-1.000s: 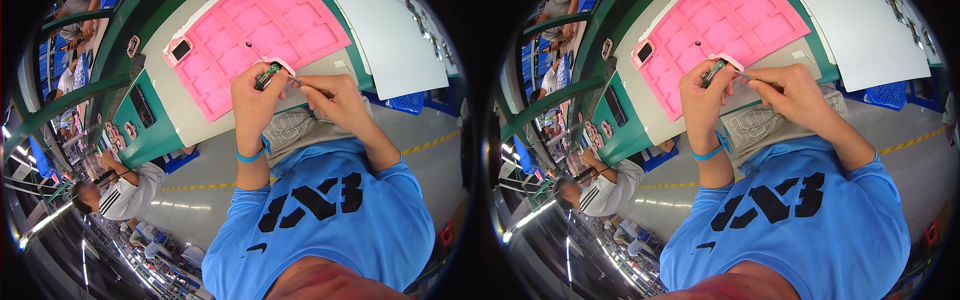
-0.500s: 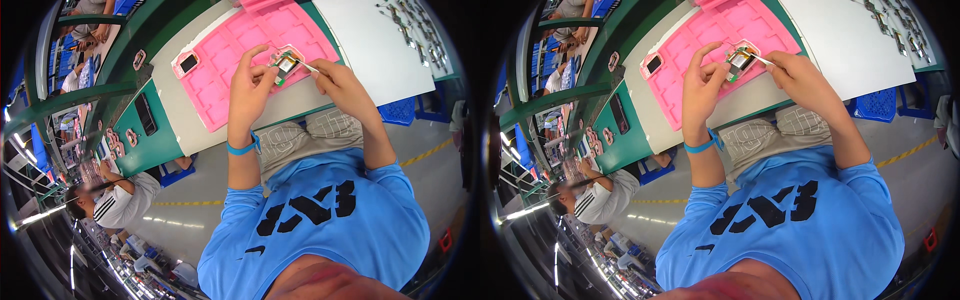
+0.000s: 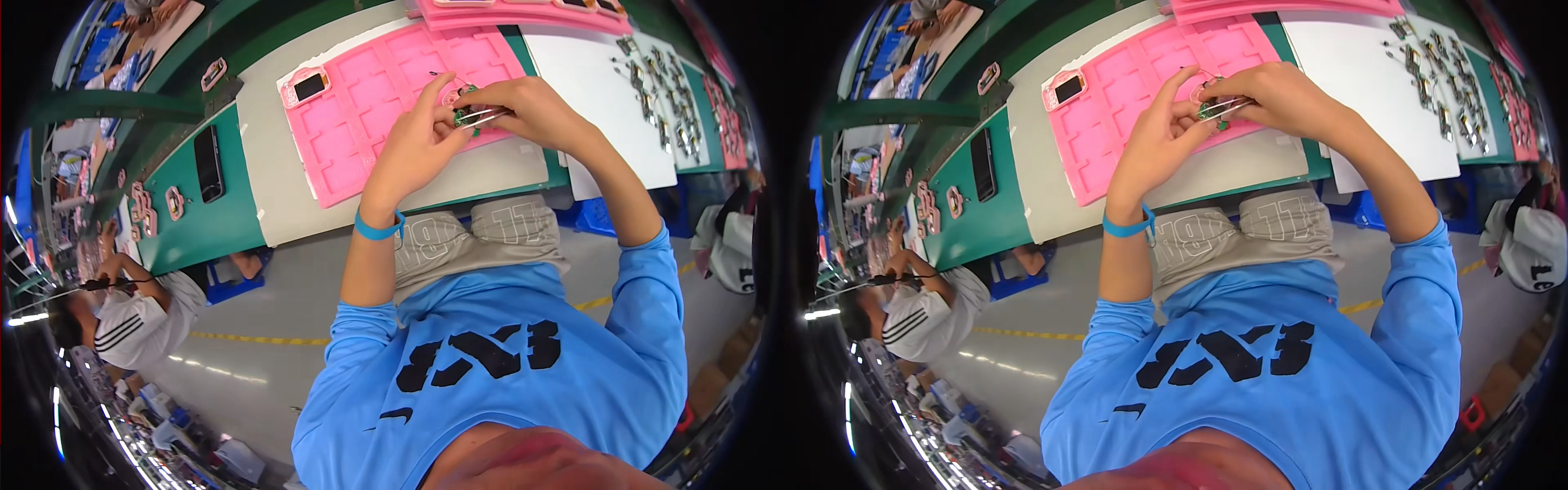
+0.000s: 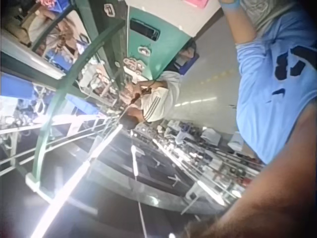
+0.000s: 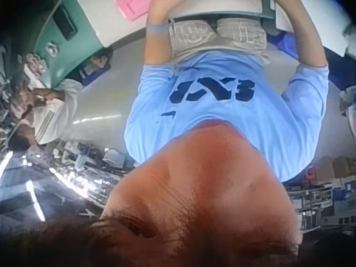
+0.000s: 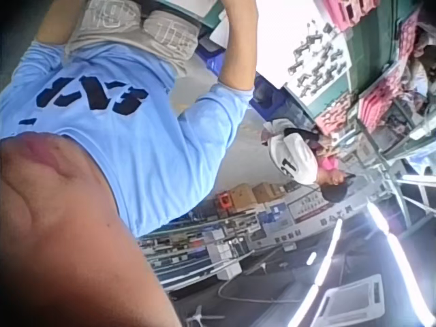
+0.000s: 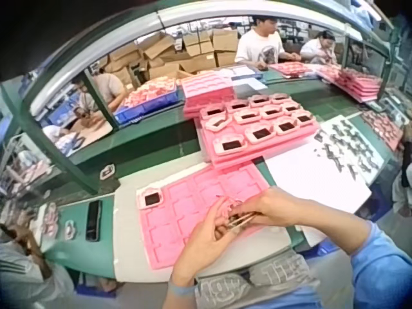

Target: Manual assembly of electronic components on an assembly line using a positioning tool.

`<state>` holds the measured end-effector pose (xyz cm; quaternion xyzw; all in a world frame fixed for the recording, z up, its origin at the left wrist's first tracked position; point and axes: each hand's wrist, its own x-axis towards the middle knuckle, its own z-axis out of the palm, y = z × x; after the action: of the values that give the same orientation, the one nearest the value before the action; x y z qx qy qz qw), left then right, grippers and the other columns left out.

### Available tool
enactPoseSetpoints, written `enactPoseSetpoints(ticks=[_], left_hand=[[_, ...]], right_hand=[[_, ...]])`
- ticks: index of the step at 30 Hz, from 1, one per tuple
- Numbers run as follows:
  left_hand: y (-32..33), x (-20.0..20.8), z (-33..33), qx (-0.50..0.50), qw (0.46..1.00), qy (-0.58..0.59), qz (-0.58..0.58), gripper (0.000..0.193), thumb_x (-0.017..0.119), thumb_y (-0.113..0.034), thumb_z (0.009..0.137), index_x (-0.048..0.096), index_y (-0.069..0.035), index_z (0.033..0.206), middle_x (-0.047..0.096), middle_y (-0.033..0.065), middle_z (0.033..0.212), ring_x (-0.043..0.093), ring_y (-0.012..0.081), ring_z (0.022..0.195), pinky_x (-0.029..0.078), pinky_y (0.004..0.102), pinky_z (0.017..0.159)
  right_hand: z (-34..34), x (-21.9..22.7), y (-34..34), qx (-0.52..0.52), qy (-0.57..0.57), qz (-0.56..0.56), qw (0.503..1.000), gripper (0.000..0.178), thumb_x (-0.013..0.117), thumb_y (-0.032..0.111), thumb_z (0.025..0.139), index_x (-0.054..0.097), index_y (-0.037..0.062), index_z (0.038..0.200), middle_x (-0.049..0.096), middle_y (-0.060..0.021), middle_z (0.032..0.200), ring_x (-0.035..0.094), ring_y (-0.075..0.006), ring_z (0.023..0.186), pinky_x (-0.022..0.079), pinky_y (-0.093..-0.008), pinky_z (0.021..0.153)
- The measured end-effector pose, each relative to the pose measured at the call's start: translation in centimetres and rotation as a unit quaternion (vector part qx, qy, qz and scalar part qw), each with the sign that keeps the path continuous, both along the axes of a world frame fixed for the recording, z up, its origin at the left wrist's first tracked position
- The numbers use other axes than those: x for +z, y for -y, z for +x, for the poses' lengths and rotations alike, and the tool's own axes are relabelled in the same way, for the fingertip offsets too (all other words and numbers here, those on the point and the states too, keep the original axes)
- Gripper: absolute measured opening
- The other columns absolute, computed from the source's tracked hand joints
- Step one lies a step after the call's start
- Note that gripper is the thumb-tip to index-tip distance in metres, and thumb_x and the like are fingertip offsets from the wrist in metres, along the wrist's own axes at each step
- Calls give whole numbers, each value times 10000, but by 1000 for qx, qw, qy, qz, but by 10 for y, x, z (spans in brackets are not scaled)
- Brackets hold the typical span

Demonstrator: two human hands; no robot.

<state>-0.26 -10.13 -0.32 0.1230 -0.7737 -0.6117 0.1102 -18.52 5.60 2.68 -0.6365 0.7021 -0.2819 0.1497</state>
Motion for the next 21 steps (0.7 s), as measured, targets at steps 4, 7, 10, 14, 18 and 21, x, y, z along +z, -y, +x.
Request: enactPoseSetpoints(ticks=[4, 7, 10, 14, 18, 21], left_hand=[[-7, 9, 29, 107, 994, 3, 4, 724, 825, -124, 891, 527, -64, 1548, 774, 63, 1011, 669, 151, 866, 537, 264, 745], [-25, -8, 32, 198, 966, -36, -163, 753, 856, -154, 852, 543, -79, 1533, 762, 66, 1063, 664, 184, 907, 546, 300, 797], [-37, -26, 28, 279, 902, -45, -326, 782, 888, -183, 814, 558, -95, 1518, 750, 68, 1115, 659, 218, 949, 555, 336, 849], [-36, -41, 17, 293, 916, -48, -269, 795, 922, -236, 758, 606, -104, 1475, 741, 38, 1226, 636, 231, 1046, 543, 354, 893], [-37, -39, 12, 299, 905, -28, -302, 764, 928, -246, 757, 631, -103, 1446, 747, 30, 1233, 641, 226, 1013, 545, 342, 880], [-43, -36, 14, 304, 898, -20, -317, 752, 935, -235, 753, 642, -99, 1432, 756, 29, 1215, 648, 216, 999, 548, 334, 874]], right_hand=[[-23, 6, 18, 85, 1, 52, 995, 470, 759, 19, 834, 784, 95, 1297, 833, -68, 1121, 724, -258, 771, 565, -369, 746], [-26, 7, 31, 108, -36, 67, 991, 482, 775, 25, 825, 783, 91, 1303, 831, -72, 1136, 721, -259, 763, 566, -369, 748], [-23, 7, 37, 127, -60, 80, 987, 495, 790, 30, 817, 781, 86, 1309, 829, -75, 1151, 717, -260, 755, 567, -368, 749], [-14, 3, 42, 86, -104, 82, 987, 426, 817, 54, 818, 795, 63, 1244, 829, -78, 1030, 687, -254, 712, 548, -354, 722], [-9, 7, 51, 34, -38, 161, 986, 396, 828, 70, 827, 778, 57, 1219, 782, -73, 899, 649, -221, 677, 512, -338, 678], [-5, 7, 45, 7, 18, 175, 984, 375, 827, 76, 839, 761, 56, 1208, 744, -65, 828, 626, -197, 661, 486, -329, 655]])
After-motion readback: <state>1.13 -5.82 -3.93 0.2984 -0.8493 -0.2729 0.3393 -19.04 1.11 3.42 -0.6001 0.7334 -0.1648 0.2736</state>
